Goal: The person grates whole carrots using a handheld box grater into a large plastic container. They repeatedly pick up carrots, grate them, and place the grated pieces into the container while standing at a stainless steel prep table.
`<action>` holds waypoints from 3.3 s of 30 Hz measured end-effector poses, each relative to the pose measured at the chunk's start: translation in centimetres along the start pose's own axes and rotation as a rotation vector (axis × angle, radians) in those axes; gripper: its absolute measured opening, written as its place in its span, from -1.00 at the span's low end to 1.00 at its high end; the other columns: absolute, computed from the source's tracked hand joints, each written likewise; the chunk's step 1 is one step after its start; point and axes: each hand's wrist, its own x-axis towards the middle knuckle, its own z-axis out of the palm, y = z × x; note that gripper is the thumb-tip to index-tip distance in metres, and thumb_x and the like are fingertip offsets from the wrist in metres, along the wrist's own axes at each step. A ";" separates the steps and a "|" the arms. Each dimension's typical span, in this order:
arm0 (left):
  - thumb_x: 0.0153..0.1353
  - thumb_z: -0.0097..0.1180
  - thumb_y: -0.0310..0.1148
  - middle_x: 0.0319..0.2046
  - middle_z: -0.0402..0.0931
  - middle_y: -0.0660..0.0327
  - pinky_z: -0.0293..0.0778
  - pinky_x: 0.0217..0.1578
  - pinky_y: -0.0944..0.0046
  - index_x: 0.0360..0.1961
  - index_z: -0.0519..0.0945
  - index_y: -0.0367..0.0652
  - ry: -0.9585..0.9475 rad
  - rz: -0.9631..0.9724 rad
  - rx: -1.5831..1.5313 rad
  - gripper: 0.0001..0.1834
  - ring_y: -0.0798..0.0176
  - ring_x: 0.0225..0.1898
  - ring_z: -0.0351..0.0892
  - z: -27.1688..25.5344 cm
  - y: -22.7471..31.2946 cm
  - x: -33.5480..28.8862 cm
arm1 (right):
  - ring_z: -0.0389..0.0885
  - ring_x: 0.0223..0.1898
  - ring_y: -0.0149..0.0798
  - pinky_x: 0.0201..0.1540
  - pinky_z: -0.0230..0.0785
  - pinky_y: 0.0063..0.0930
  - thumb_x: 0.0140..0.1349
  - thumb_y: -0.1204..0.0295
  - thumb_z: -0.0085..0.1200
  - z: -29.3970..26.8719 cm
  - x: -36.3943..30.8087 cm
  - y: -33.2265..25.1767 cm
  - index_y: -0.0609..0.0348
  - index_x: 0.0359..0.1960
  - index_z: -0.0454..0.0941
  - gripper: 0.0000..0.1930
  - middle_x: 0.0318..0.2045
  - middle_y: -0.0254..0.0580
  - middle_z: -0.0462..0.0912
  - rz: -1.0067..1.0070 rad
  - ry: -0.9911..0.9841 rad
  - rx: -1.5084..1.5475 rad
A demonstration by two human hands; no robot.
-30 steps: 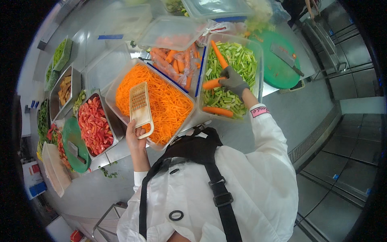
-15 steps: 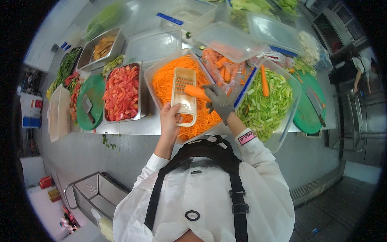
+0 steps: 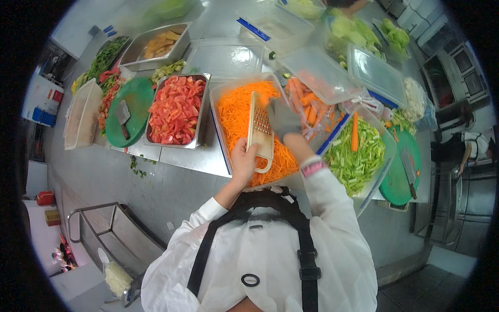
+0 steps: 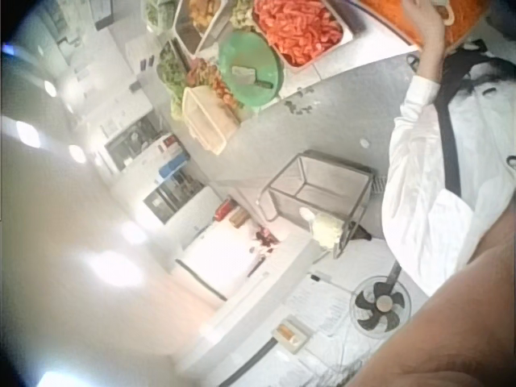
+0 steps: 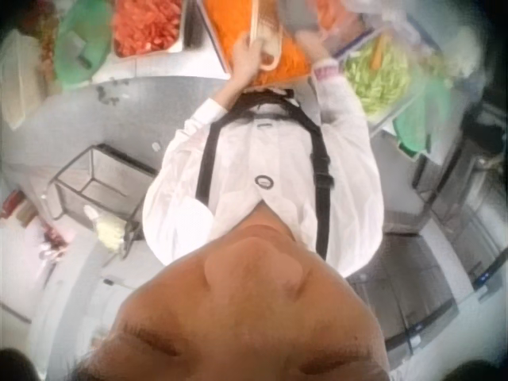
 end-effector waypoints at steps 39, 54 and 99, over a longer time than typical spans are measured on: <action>0.30 -0.07 -0.28 -0.68 0.33 0.16 0.24 -0.59 0.25 -0.48 0.36 -0.25 0.093 0.079 0.033 -0.73 0.30 -0.64 0.34 0.7 1.7 1.1 | 0.50 -0.09 0.23 -0.04 0.32 0.00 0.29 0.04 -0.38 2.3 -3.1 0.7 0.13 -0.02 0.38 -0.52 -0.09 0.18 0.53 -0.315 0.284 -0.340; 0.31 -0.07 -0.26 -0.64 0.30 0.36 0.18 -0.64 0.38 -0.39 0.44 -0.22 0.039 0.108 -0.010 -0.76 0.50 -0.65 0.21 0.6 -1.2 -0.1 | 0.55 -0.30 -0.05 -0.27 0.38 -0.27 0.25 0.00 -0.13 1.2 3.3 0.9 0.21 -0.09 0.41 -0.51 -0.25 0.09 0.55 0.143 -0.039 0.183; 0.30 -0.05 -0.28 -0.65 0.27 0.41 0.08 -0.76 0.50 -0.41 0.44 -0.17 -0.063 0.049 -0.164 -0.79 0.56 -0.73 0.16 1.1 -0.6 -0.3 | 0.57 -0.25 0.08 -0.18 0.39 -0.12 0.22 0.12 -0.07 0.7 0.9 -1.8 0.12 -0.01 0.40 -0.59 -0.30 0.13 0.57 0.138 0.100 -0.150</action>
